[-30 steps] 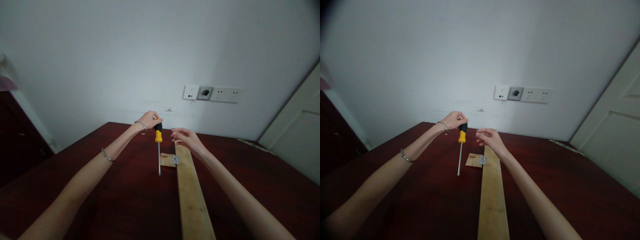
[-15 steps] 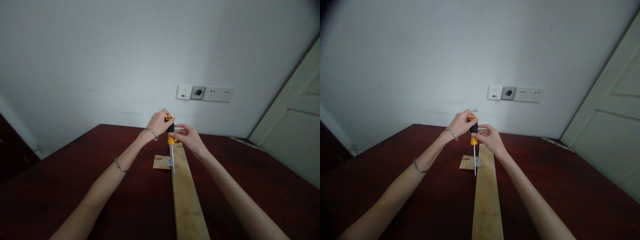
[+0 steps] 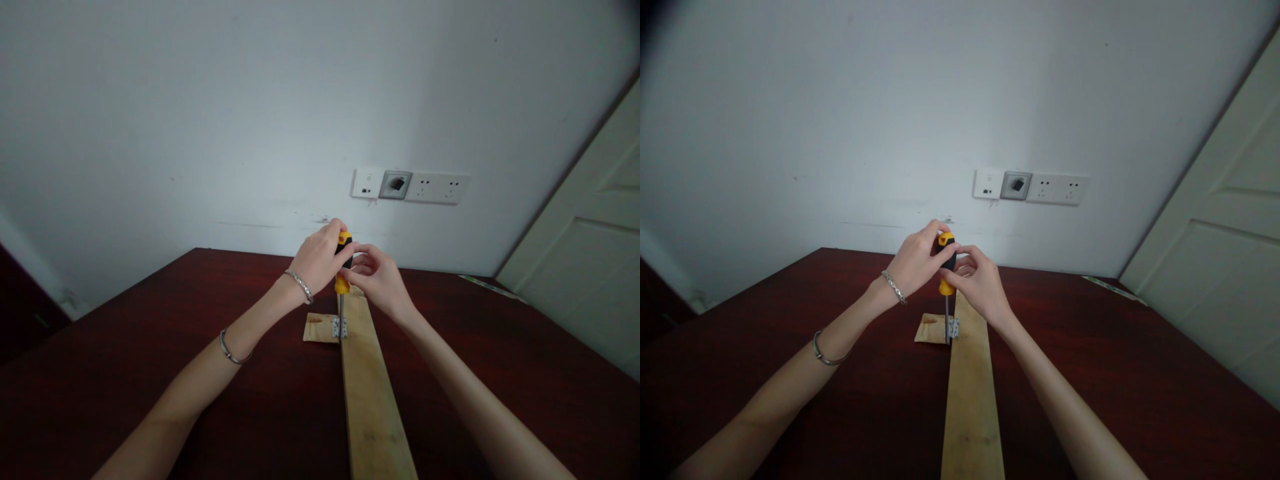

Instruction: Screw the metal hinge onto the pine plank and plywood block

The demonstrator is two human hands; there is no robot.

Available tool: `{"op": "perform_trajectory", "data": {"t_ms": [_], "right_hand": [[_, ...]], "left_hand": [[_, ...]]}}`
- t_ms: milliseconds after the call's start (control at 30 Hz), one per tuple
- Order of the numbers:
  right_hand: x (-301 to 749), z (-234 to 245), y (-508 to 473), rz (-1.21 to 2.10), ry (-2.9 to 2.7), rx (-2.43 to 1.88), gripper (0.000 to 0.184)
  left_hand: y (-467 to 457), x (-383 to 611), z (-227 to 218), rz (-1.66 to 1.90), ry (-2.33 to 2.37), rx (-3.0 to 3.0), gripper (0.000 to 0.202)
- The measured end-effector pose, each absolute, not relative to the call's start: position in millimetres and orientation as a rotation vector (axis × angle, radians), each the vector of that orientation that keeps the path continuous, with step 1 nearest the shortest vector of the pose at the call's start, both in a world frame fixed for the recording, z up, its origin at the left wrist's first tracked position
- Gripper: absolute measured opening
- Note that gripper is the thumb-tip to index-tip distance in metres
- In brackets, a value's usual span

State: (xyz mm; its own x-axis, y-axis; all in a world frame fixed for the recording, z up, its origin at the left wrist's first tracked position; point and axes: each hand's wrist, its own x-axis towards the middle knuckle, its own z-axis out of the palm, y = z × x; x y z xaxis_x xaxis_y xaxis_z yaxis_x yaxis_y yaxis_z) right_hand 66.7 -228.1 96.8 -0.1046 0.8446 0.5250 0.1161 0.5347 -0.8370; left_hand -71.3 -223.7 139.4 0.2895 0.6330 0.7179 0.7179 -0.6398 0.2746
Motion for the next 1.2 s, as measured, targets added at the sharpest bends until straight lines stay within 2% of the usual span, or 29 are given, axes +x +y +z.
{"op": "perform_trajectory", "data": {"t_ms": [133,267,333,500,767,1000,1200], "right_hand": [[73.4,97.3,-225.4,0.720,-1.563,-0.820,0.038],[90.7,99.8,-218.7,0.684,-1.512,-0.802,0.041],[100.5,101.2,-215.0,0.653,-1.506,-0.791,0.041],[115.7,101.6,-208.4,0.579,-1.524,-0.775,0.042],[110.4,95.1,-209.0,0.574,-1.554,-0.719,0.041],[99.7,87.1,-208.2,0.617,-1.512,-0.679,0.043],[91.9,78.2,-206.3,0.653,-1.500,-0.700,0.048]], "left_hand": [[-229.1,-78.1,138.7,-1.236,-1.303,-2.346,0.038],[-217.4,-97.5,127.4,-1.205,-1.267,-2.431,0.041],[-206.2,-109.3,115.2,-1.051,-1.270,-2.624,0.043],[-179.1,-132.0,71.8,-0.401,-1.179,-3.204,0.068],[-173.1,-126.9,15.0,-0.027,-1.162,-3.185,0.081],[-176.4,-117.4,-0.1,0.021,-1.146,-3.083,0.095],[-180.4,-114.4,-0.2,-0.018,-1.147,-3.030,0.088]]}}
